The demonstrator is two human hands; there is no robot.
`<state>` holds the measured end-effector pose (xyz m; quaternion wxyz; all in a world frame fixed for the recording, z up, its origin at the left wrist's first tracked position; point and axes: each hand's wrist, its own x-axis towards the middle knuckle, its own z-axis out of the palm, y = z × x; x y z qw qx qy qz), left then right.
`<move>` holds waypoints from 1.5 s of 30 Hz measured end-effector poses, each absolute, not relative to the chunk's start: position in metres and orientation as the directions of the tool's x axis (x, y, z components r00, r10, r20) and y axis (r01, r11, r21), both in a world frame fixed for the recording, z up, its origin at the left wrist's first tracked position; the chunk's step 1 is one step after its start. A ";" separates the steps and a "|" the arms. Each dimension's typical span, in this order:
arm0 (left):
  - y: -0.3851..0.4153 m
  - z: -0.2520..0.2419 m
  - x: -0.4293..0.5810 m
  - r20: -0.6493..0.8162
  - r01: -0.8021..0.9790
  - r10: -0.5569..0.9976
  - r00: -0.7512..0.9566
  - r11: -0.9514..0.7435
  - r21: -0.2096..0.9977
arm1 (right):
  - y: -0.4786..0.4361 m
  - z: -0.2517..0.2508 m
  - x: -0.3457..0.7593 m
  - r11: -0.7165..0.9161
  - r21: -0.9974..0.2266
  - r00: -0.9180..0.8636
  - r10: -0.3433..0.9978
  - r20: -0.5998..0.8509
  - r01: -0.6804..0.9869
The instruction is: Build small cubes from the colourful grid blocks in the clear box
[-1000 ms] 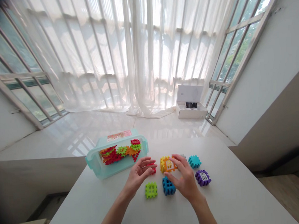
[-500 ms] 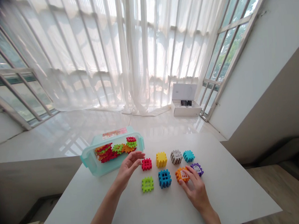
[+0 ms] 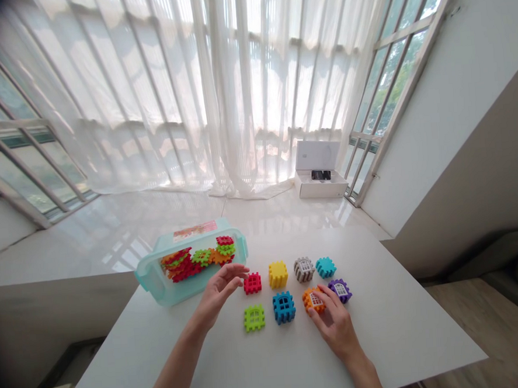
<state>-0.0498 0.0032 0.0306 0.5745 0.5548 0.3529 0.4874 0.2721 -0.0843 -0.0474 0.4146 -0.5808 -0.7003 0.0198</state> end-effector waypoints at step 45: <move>0.019 0.017 -0.060 0.323 0.188 0.928 -0.186 -0.289 0.939 | -0.088 -0.027 0.263 0.509 -0.297 -0.072 0.586 0.807 0.808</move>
